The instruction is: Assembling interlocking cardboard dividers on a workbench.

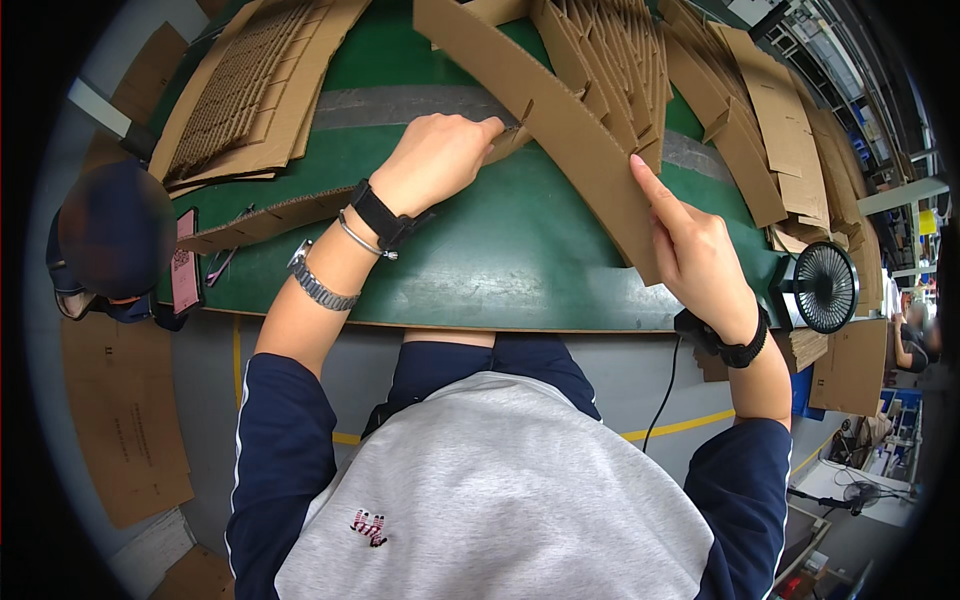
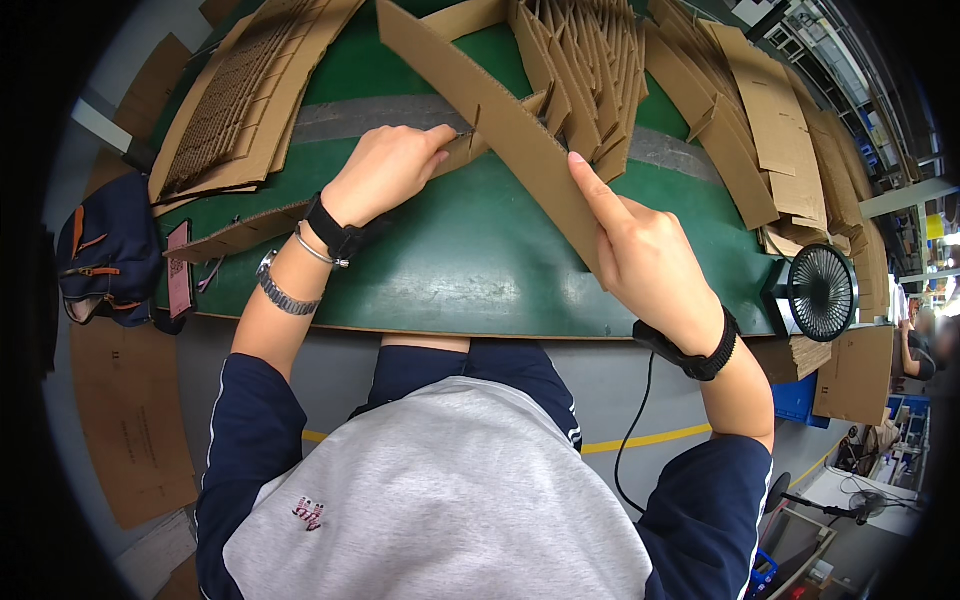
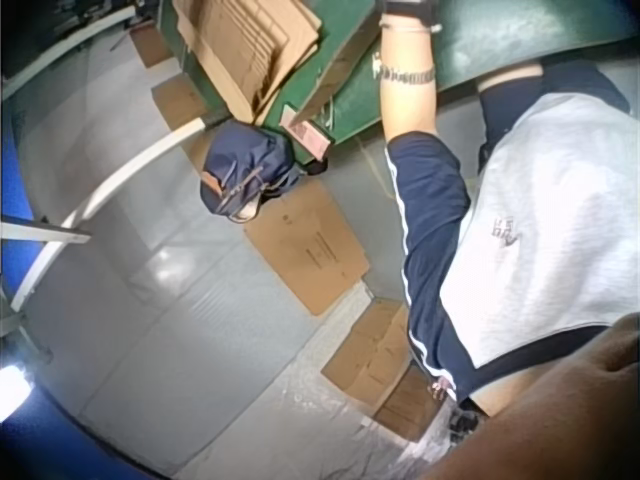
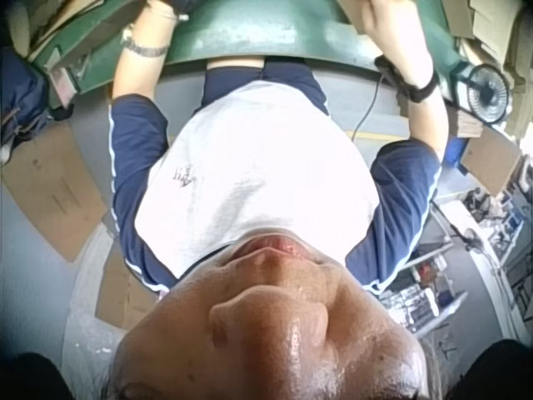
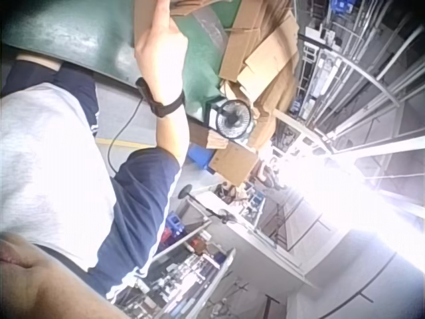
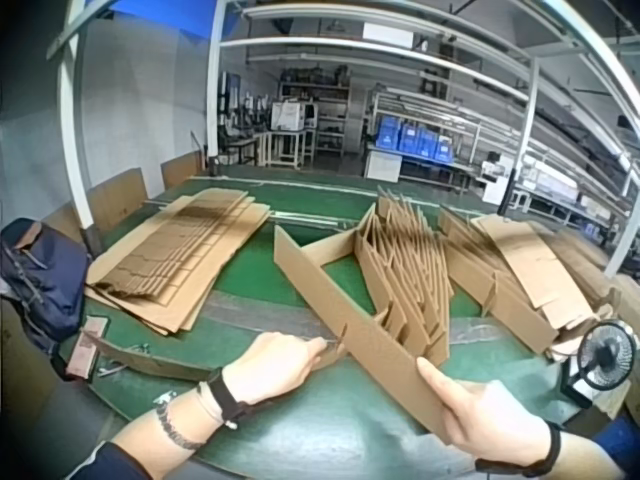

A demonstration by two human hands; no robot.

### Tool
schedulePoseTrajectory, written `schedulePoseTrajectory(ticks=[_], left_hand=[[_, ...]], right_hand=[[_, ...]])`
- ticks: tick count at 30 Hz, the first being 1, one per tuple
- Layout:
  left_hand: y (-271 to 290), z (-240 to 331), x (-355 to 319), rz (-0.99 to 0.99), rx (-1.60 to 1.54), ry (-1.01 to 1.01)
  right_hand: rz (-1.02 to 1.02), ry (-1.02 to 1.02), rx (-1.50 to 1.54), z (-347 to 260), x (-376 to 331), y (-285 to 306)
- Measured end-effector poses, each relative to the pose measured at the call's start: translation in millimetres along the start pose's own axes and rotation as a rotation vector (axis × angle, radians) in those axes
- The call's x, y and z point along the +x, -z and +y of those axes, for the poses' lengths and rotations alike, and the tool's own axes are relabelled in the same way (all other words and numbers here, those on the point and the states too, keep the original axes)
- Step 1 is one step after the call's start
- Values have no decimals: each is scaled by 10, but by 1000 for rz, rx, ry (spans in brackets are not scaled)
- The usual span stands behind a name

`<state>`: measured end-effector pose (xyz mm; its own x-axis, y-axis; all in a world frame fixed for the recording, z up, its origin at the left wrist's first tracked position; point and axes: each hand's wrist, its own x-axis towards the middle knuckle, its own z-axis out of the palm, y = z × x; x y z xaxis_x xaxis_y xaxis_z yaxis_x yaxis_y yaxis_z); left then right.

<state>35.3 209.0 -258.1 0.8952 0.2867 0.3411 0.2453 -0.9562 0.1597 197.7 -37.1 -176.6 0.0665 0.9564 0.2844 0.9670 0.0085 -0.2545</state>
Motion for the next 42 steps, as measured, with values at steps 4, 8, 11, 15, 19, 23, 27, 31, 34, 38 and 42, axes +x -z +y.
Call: schedulePoseTrajectory(ticks=[4,8,11,15,19,23,27,31,34,38,42], left_hand=[[-25,15,4,38,-11,-3],[-15,27,15,31,-9,-7],[7,31,12,19,-16,-8],[3,7,23,-7,-16,-11],[-64,-7,-12,56,-30,50],[-42,17,-39,61,-3,20],[-1,26,-38,35,44,-1],[4,21,-40,50,32,12],[-81,7,-34,62,5,33],[-121,15,49,15,-10,-39],[47,57,-57,-49,-6,47]], right_hand=[[-10,-14,20,-3,-13,-30],[-45,7,-13,21,3,-78],[-110,33,-9,30,11,-136],[-120,69,-47,39,3,-205],[-144,88,-129,45,2,-244],[-158,46,-122,106,17,-184],[-146,117,-84,79,-14,-244],[-180,115,-106,161,-25,-253],[-255,74,-75,203,-40,-270],[-327,34,-86,284,-47,-290],[-140,211,261,604,226,101]])
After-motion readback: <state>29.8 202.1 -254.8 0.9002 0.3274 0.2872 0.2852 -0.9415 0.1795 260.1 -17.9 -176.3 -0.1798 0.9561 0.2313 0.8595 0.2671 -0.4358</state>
